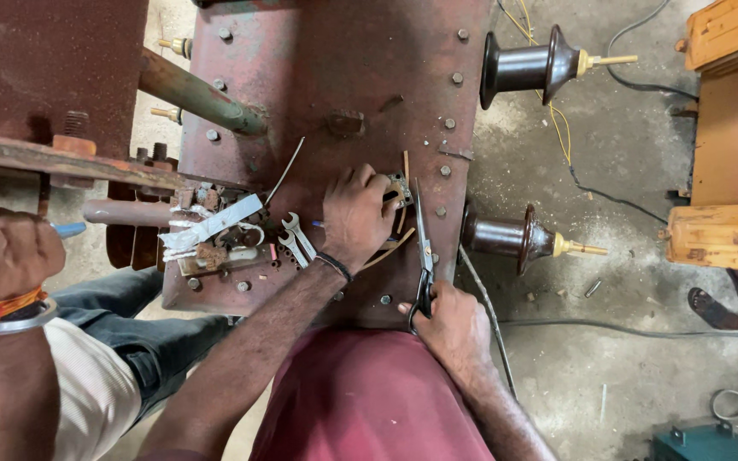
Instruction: The person uses shears to cut a small rectangular piece of cardboard into a U-shaped frame. They then place the cut piece into a metal fixture on the workbench and adjust it.
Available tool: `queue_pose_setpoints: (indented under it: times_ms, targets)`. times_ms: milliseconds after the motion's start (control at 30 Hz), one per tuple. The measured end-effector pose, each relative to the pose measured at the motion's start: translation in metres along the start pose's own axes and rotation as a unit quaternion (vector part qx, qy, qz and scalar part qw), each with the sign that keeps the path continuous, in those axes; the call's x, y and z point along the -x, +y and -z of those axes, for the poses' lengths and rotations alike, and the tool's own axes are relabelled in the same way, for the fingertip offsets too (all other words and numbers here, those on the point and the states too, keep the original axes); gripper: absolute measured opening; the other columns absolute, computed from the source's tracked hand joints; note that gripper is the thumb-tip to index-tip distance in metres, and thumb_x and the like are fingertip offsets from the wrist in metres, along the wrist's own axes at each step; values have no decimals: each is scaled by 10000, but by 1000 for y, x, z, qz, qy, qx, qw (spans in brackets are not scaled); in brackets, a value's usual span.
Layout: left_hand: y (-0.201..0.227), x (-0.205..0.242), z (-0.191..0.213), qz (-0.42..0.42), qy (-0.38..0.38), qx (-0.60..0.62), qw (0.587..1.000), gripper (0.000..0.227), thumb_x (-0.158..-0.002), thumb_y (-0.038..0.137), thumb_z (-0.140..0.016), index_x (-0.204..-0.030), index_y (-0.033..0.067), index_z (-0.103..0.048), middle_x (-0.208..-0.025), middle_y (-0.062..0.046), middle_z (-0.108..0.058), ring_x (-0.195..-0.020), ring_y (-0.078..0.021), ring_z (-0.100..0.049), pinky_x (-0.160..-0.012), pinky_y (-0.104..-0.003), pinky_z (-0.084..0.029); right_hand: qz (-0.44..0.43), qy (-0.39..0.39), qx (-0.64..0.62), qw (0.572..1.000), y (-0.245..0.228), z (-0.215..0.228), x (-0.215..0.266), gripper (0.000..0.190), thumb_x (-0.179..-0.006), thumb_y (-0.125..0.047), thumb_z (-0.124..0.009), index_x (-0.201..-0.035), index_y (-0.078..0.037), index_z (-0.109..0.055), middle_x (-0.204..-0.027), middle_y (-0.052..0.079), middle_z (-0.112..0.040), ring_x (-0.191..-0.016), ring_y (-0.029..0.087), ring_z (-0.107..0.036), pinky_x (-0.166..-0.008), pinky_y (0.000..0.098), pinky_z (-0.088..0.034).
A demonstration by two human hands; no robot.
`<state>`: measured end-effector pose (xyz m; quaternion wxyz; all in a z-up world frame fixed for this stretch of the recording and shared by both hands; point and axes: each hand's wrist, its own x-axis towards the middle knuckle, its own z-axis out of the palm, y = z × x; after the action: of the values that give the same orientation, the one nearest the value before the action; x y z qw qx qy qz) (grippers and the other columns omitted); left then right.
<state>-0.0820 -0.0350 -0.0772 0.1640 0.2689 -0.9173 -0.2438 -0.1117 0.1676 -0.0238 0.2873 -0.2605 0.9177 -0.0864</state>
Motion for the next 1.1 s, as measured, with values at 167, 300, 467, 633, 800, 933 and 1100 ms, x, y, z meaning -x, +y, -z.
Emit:
queue_pose_setpoints:
  times_ms: [167, 300, 467, 633, 800, 933, 1100]
  targets:
    - [-4, -4, -4, 23, -35, 21, 999, 321, -777, 215, -860, -978, 68, -657, -975, -85, -599, -912, -288, -614, -801, -469, -496, 46, 77, -36, 995, 4, -1, 4, 470, -759, -396, -849, -988, -29, -665, -706, 124, -684, -665, 315, -695, -608, 451, -543]
    - [-7, -3, -1, 25, -31, 34, 999, 307, -738, 198, -880, -935, 101, -666, -961, -68, -619, -922, -299, -622, -796, -471, -503, 29, 81, -36, 996, -1, 5, 2, 476, -763, -387, -865, -1002, -44, -638, -669, 113, -655, -645, 279, -683, -611, 429, -545]
    - [-8, -9, -5, 55, -48, 56, 996, 277, -738, 212, -890, -922, 144, -694, -959, -42, -641, -949, -279, -636, -826, -452, -507, 59, 31, -57, 996, -10, 0, 1, 610, -767, -296, -851, -1231, -64, -530, -697, 105, -683, -694, 303, -708, -628, 441, -560]
    - [-9, -2, -6, 10, 12, 30, 999, 415, -687, 184, -893, -1065, 119, -737, -988, -73, -625, -970, -310, -621, -874, -465, -493, 130, 24, -36, 991, -8, 3, 1, 627, -750, -295, -870, -1251, -47, -585, -843, 107, -727, -764, 305, -728, -672, 421, -578]
    - [-21, 13, 8, 18, -9, 15, 1000, 429, -739, 224, -882, -1126, 103, -742, -1037, -63, -613, -972, -278, -598, -876, -459, -485, 166, 66, -55, 982, -4, 27, -13, 384, -856, -260, -800, -1197, -106, -715, -940, 93, -726, -787, 261, -722, -729, 367, -588]
    - [-21, 24, 16, -8, 35, 40, 999, 390, -701, 165, -860, -1075, 112, -766, -996, -71, -601, -977, -298, -569, -878, -466, -472, 382, 216, -55, 897, -14, 36, -68, 343, -850, -148, -784, -1179, -69, -724, -1128, 117, -708, -1047, 289, -676, -905, 395, -560]
    - [-16, 21, 17, -6, 47, 16, 999, 363, -690, 75, -803, -1047, 134, -778, -979, -47, -599, -991, -287, -568, -871, -461, -467, 466, 163, 10, 870, -30, 30, -148, 294, -860, -98, -790, -1149, -71, -747, -1161, 99, -703, -1044, 257, -672, -923, 359, -560]
